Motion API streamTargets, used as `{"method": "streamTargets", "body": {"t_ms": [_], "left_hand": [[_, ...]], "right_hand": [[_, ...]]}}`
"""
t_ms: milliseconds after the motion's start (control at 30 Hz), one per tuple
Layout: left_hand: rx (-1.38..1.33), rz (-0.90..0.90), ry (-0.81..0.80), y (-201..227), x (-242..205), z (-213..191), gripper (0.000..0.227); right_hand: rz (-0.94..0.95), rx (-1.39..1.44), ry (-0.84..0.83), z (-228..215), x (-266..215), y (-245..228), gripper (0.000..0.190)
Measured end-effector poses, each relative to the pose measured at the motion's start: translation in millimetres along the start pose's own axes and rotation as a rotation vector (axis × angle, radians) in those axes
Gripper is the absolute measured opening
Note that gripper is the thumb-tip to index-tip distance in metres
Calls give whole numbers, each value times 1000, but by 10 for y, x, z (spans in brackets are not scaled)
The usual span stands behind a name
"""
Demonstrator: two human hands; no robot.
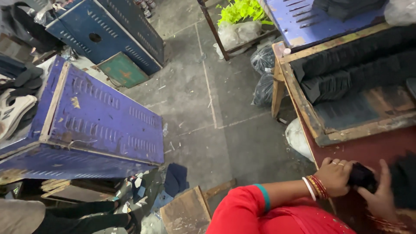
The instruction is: The person folds black fabric pieces on a wooden table. They repeatedly pick up the fabric, fold it, and place it into a wooden crate. The camera moves frequently, showing the surrounding workshop area with blue crates and plastic bags.
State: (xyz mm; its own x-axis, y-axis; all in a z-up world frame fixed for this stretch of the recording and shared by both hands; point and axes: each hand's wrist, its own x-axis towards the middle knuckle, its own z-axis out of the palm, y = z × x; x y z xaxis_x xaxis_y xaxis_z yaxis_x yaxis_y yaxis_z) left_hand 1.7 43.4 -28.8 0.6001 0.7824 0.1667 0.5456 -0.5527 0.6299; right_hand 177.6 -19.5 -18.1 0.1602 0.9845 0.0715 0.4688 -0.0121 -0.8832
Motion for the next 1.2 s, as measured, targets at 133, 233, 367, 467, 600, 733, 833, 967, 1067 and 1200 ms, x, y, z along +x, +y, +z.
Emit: {"method": "streamTargets", "body": {"t_ms": [133, 233, 367, 467, 600, 733, 833, 967, 1067, 1200], "left_hand": [[-40, 57, 94, -15, -45, -217, 73], [87, 3, 92, -103, -35, -250, 86], [100, 20, 80, -149, -71, -123, 82], [92, 8, 81, -56, -71, -182, 81], [114, 56, 90, 13, -103, -147, 84], [157, 68, 69, -55, -68, -181, 80], [127, 80, 13, -122, -32, -167, 79], [28, 186, 90, -7, -125, -287, 78], [55, 174, 75, -26, -154, -319, 84], [159, 142, 83, -172, -192, -201, 89]], "right_hand": [[19, -15, 33, -42, 14, -94, 112], [35, -74, -5, -123, -5, -101, 98], [-54, -582, -96, -335, -35, 237, 53], [-325, -972, -223, -300, -91, 1017, 45], [-277, -820, -27, -82, -204, 1320, 37], [-188, -678, 117, 25, -255, 528, 45], [-144, -469, 116, -63, -172, 168, 79], [-141, -242, 12, -54, -100, -251, 106], [-84, -157, -15, 58, -103, -231, 108], [0, -206, -62, 23, -169, -87, 111]]}}
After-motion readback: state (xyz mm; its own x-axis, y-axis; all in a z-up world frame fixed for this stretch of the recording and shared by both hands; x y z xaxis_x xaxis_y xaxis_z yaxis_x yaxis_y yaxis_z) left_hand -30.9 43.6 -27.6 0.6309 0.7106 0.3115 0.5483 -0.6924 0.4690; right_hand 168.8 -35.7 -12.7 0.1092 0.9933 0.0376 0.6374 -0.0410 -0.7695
